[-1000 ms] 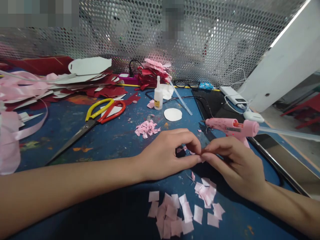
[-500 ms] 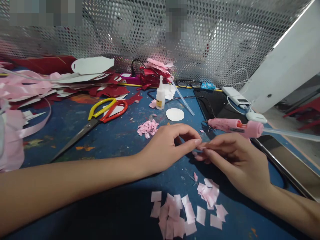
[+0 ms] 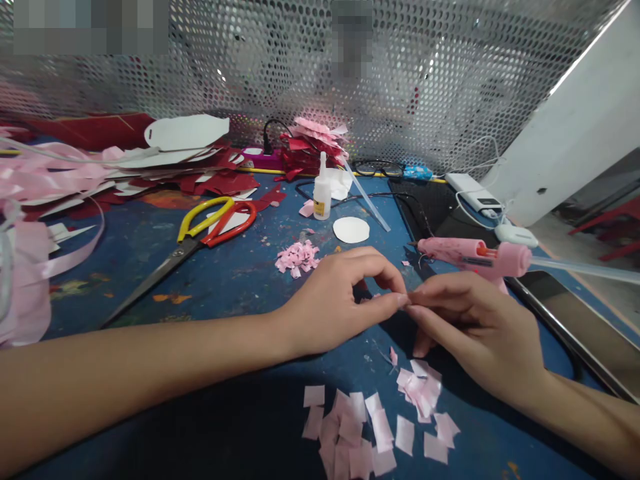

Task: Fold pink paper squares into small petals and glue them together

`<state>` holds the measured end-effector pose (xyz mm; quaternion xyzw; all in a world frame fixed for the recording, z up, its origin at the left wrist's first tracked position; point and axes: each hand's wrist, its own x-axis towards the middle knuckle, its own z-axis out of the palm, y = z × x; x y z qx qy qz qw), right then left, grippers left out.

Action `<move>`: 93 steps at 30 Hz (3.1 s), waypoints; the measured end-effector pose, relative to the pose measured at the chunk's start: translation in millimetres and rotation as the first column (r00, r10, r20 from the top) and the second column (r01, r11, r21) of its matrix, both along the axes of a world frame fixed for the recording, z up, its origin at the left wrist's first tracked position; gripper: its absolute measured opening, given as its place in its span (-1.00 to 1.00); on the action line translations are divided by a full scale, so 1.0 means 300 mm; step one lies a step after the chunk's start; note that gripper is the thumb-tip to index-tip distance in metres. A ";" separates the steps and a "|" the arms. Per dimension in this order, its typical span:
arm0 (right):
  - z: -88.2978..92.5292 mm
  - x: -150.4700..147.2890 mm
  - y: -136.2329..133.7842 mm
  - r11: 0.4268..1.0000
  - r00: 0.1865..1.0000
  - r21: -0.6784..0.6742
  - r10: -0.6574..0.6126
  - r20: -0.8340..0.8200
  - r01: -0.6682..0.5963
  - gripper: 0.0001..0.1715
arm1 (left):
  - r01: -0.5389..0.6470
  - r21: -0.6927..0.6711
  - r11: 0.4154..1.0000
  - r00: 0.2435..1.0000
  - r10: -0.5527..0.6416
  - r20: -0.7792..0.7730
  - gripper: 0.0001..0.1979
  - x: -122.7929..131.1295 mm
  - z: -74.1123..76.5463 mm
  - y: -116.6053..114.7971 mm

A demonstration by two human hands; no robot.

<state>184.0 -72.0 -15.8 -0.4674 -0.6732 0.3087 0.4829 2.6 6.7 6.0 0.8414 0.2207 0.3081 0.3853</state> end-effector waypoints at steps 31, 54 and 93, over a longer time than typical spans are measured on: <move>0.028 0.005 0.007 0.969 0.931 0.240 -0.137 0.337 0.055 -0.87 | 0.021 0.130 0.991 0.998 -0.028 0.055 -0.95 -0.009 -0.002 -0.015; 0.028 0.006 0.013 0.974 0.906 0.226 -0.100 0.411 0.005 -0.95 | 0.153 -0.153 0.976 0.975 -0.125 0.183 -0.79 0.000 -0.019 -0.019; 0.033 0.004 -0.004 0.932 0.866 0.363 -0.158 0.475 -0.029 -0.90 | 0.163 -0.312 0.936 0.971 -0.097 0.216 -0.63 0.009 -0.020 -0.017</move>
